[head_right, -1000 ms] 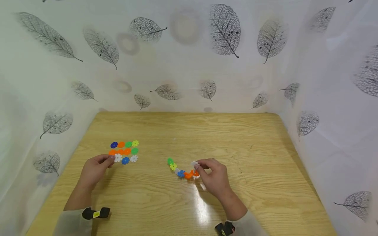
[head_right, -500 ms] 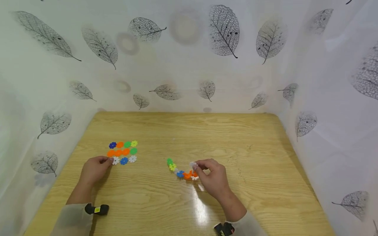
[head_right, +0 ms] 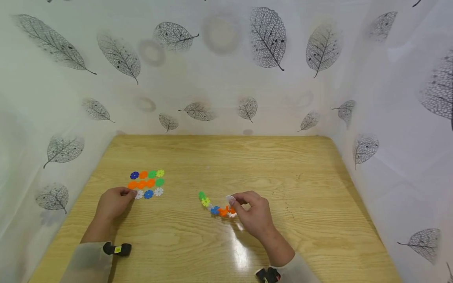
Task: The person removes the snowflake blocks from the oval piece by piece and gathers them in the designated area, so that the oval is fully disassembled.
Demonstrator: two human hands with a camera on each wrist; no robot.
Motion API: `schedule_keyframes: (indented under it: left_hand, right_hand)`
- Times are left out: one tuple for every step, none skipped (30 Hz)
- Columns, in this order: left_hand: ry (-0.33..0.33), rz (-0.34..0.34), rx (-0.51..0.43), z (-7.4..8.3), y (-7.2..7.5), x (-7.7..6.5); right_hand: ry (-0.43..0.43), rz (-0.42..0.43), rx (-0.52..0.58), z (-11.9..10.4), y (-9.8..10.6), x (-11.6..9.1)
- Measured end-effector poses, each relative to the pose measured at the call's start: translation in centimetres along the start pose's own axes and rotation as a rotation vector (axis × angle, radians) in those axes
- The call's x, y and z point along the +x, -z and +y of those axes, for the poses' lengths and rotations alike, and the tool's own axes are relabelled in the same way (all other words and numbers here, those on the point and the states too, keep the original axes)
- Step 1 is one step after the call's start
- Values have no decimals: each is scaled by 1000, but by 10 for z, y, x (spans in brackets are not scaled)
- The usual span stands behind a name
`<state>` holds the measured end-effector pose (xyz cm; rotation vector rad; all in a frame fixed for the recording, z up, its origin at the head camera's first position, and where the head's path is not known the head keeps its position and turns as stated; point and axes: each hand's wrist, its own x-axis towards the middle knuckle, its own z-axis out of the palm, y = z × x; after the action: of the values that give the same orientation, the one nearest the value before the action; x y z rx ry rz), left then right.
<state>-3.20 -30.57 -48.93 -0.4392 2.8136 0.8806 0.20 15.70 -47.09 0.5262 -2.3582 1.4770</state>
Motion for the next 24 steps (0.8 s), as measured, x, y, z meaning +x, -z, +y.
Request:
schedule_keyframes:
  left_hand:
    - [0,-2,1,0,0,0]
    - [2,1,1,1,0,-1]
    - [2,4,-2,3,0,-3]
    - [7,10,-17,5,0,-5]
    - [6,18,-39,8,-1,-7]
    - [-4,30,-61,12,-2,-9]
    - [-18,41,-94,17,-3,-11]
    - [-43,54,-127,23,-4,-14]
    - [-76,61,-163,29,-6,-15]
    - [-116,62,-199,36,-8,-17]
    - [-166,59,-225,44,-9,-19]
    - [-212,50,-255,51,-11,-20]
    - [-254,34,-286,59,-13,-22]
    - [-296,15,-309,67,-16,-24]
    - [-330,-10,-335,74,-18,-26]
    - [-363,-40,-364,82,-20,-28]
    - [-387,-72,-395,89,-22,-30]
    - [-404,-105,-423,96,-25,-32]
    - [-424,-134,-438,103,-27,-34]
    - [-439,-163,-457,109,-30,-36]
    - [-452,-193,-476,116,-32,-38]
    - [-468,-219,-490,122,-35,-39]
    - [-483,-238,-497,127,-39,-40]
    - [-501,-250,-497,133,-42,-42]
  right_hand:
    - [-2,1,0,0,0,0]
    - [-5,1,-1,0,-1,0]
    - [-5,1,-2,0,-1,-1]
    - [-4,2,-4,-1,-1,-1]
    - [1,2,-7,-1,-2,-1]
    - [9,3,-10,-2,-2,-1]
    - [18,6,-13,-4,-2,0]
    - [27,10,-17,-7,-2,1]
    - [37,14,-22,-11,-1,2]
    - [45,17,-23,-16,0,4]
    - [54,20,-26,-21,1,6]
    - [67,23,-26,-26,1,7]
    - [74,25,-25,-30,2,9]
    - [79,22,-23,-34,3,10]
    - [87,18,-20,-37,4,11]
    - [89,12,-14,-38,4,11]
    - [91,4,-9,-37,4,10]
    - [91,-1,-3,-35,3,9]
    - [87,-8,2,-32,2,8]
    - [89,-12,4,-29,1,7]
    - [94,-14,5,-24,0,6]
    - [99,-14,7,-20,-1,6]
    - [110,-13,5,-16,-2,5]
    - [122,-11,1,-13,-2,5]
